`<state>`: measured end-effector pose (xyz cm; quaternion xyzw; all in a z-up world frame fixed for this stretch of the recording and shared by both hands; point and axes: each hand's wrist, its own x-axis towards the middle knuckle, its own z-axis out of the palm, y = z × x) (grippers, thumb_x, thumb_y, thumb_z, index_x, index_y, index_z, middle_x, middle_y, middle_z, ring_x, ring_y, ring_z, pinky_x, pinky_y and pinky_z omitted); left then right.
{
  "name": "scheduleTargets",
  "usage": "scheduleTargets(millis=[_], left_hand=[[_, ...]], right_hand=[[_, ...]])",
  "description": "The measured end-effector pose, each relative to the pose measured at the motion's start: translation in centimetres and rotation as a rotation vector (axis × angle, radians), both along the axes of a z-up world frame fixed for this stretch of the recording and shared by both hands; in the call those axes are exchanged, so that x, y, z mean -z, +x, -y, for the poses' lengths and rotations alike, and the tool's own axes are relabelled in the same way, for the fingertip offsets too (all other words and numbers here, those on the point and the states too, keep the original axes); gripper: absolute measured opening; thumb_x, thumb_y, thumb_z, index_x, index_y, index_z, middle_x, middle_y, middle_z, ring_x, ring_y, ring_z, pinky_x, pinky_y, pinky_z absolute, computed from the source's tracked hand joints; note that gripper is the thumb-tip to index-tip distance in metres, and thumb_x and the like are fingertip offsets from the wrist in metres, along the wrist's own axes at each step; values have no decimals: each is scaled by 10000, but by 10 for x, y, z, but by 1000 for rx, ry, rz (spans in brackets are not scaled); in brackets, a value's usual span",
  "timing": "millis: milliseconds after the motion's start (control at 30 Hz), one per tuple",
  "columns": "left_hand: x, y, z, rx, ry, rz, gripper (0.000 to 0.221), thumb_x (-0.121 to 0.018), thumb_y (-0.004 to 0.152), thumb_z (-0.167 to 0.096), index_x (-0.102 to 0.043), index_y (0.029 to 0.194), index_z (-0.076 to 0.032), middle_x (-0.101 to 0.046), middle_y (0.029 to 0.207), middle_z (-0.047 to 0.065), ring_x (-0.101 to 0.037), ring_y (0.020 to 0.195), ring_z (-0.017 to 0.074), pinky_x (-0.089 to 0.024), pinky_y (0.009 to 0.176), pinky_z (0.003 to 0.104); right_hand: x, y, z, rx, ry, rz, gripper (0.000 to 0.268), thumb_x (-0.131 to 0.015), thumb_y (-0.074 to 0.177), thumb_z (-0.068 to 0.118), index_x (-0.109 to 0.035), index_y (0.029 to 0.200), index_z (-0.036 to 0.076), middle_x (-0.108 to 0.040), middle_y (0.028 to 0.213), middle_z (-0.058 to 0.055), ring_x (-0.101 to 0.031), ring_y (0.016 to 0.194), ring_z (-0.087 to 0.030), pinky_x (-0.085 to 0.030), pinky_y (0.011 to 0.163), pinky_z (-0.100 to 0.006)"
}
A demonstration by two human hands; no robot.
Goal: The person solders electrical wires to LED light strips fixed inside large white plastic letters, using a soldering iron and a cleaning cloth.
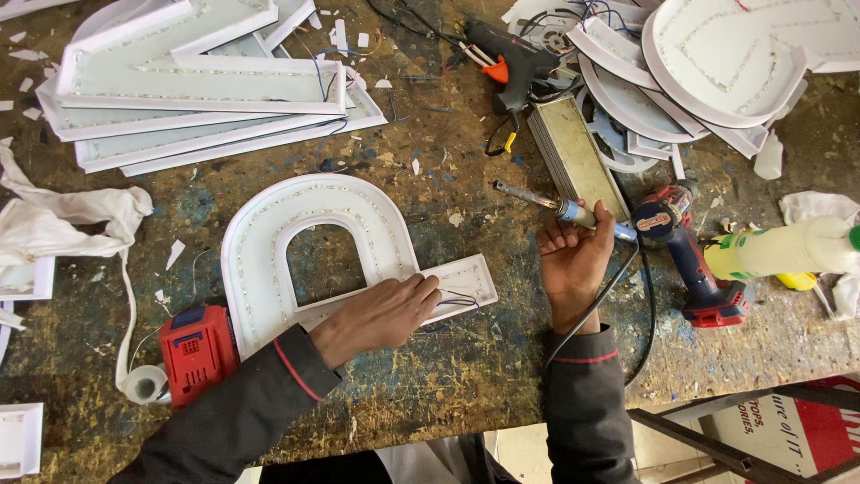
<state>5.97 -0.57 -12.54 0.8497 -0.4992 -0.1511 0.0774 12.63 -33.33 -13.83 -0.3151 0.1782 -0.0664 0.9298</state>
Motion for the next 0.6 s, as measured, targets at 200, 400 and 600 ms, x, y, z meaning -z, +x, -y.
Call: scheduleTargets(millis=[200, 400, 600], left_hand=[[3, -2, -36, -262, -306, -323, 144, -435, 1130, -12, -568, 1183, -20, -605, 1091, 205, -639, 705, 383, -442, 474, 408], [-32, -17, -40, -289, -526, 25, 376, -526, 1206, -343, -659, 927, -129, -686, 800, 77, -725, 690, 282, -607, 593, 400], [-12, -42, 39, -474, -481, 50, 676, -754, 1070, -528, -634, 1465, 7, -689, 1263, 251, -700, 1109, 349, -601, 843, 450]], right_hand=[[-8, -3, -6, 23, 1, -5, 261, -717, 1063, 431, -803, 1083, 185, -399, 543, 54, -439, 553, -132, -416, 579, -274], [-12, -5, -7, 21, -15, -9, 257, -695, 1070, 430, -802, 1095, 197, -386, 550, 68, -428, 559, -127, -405, 574, -272], [-6, -4, 0, -36, -60, -20, 263, -681, 1079, 463, -754, 1087, 210, -381, 583, 105, -430, 568, -108, -420, 594, -246]])
